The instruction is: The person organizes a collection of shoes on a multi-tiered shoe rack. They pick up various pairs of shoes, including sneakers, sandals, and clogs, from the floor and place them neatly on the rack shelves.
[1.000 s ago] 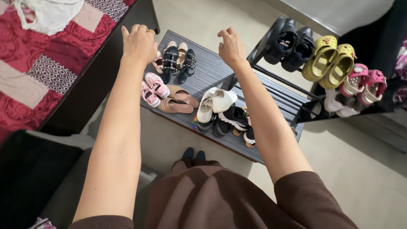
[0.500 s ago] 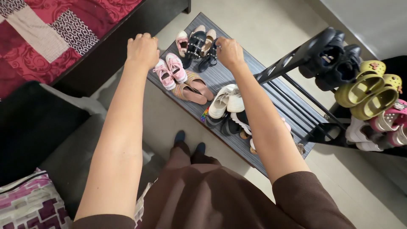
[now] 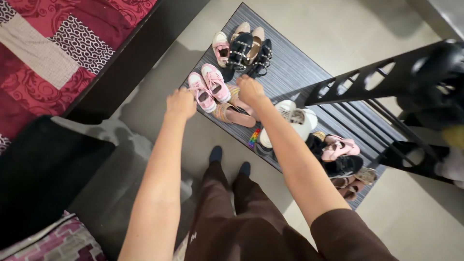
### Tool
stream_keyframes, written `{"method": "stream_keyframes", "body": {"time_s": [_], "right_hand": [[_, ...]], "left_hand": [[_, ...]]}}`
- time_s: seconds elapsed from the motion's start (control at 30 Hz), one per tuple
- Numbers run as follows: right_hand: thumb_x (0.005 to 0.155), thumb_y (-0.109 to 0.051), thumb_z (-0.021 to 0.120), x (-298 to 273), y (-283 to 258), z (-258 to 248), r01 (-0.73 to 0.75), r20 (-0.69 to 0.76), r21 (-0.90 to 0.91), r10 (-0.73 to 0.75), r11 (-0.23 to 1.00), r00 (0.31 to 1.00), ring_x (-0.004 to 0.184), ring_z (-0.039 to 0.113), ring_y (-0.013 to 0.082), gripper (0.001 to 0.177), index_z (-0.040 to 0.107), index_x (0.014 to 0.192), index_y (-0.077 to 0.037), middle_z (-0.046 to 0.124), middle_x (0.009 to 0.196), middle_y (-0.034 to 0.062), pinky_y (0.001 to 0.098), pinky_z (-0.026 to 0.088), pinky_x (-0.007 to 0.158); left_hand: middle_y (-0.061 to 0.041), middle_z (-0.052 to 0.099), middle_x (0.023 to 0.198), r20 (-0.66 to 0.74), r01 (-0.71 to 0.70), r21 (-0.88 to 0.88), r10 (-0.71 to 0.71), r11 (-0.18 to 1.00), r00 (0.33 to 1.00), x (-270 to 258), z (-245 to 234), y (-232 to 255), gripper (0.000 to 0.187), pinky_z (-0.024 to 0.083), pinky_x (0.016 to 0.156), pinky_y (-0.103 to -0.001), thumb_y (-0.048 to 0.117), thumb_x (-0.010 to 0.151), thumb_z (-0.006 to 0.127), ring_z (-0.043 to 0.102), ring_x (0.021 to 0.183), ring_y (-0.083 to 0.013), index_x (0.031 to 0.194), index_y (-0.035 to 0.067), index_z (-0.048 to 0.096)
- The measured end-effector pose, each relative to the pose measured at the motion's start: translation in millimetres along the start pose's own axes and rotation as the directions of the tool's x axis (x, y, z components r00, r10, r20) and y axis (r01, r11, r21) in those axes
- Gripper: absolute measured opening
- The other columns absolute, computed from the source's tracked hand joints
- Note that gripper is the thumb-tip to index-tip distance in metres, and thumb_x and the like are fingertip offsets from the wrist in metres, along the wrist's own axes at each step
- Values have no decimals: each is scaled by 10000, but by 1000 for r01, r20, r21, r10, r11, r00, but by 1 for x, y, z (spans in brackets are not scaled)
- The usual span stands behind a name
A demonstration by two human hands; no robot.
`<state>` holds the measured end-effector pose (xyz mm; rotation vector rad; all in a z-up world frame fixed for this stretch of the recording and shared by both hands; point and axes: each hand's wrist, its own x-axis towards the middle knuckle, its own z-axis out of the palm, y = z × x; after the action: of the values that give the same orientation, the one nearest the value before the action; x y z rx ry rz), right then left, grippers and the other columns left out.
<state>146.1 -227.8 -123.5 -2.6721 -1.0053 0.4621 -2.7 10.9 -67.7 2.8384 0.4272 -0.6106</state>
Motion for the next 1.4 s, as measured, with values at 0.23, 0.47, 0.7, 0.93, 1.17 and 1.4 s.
{"method": "stream_keyframes", "body": {"time_s": [0.23, 0.47, 0.7, 0.93, 1.17, 1.4], "right_hand": [[791, 38, 631, 33, -22, 92, 11, 49, 18, -12, 1000, 999, 1064, 703, 362, 323, 696, 1085, -78, 669, 1213, 145, 453, 571, 896], [797, 45, 655, 46, -13, 149, 82, 201, -57, -69, 995, 977, 1091, 691, 346, 478, 587, 1259, -60, 578, 1391, 109, 430, 581, 853], [769, 16, 681, 47, -42, 162, 50, 217, -31, -42, 998, 975, 1076, 692, 312, 441, 592, 1194, -61, 590, 1243, 94, 434, 584, 824], [715, 8, 719, 52, -68, 206, 225, 224, -57, -207, 973, 952, 1030, 689, 302, 428, 630, 1125, -80, 619, 1138, 86, 406, 588, 817], [715, -4, 703, 56, -80, 213, 257, 26, -30, -256, 966, 966, 1037, 677, 318, 415, 622, 1117, -65, 625, 1121, 119, 397, 571, 892], [821, -46, 655, 48, -89, 135, 305, -143, -83, -314, 949, 938, 1003, 645, 320, 233, 633, 1052, -63, 611, 1072, 103, 406, 547, 878]], "left_hand": [[-106, 618, 1327, 178, 6, -78, 8, 997, 984, 43, 89, -24, 396, 507, 1012, -516, 292, 916, 697, 598, 1251, -314, 1273, 126, 656], [-84, 581, 1352, 263, 15, -103, 13, 995, 965, 64, 142, -33, 426, 484, 1020, -529, 277, 910, 694, 576, 1266, -305, 1307, 139, 621], [-80, 594, 1354, 259, 21, -119, 10, 993, 966, 71, 156, -53, 367, 499, 1012, -514, 264, 935, 677, 593, 1258, -297, 1275, 131, 638], [-76, 588, 1371, 287, 34, -83, -9, 996, 958, 73, 160, -63, 391, 487, 1026, -516, 279, 933, 676, 585, 1265, -287, 1299, 146, 631], [-95, 583, 1346, 227, 60, -10, -56, 998, 972, 59, 142, -90, 379, 523, 980, -498, 297, 930, 686, 607, 1223, -313, 1270, 137, 635], [-105, 609, 1265, -40, 63, 53, -61, 997, 997, 60, 93, -90, 326, 562, 884, -487, 233, 919, 678, 650, 1122, -321, 1210, 85, 659]]}}
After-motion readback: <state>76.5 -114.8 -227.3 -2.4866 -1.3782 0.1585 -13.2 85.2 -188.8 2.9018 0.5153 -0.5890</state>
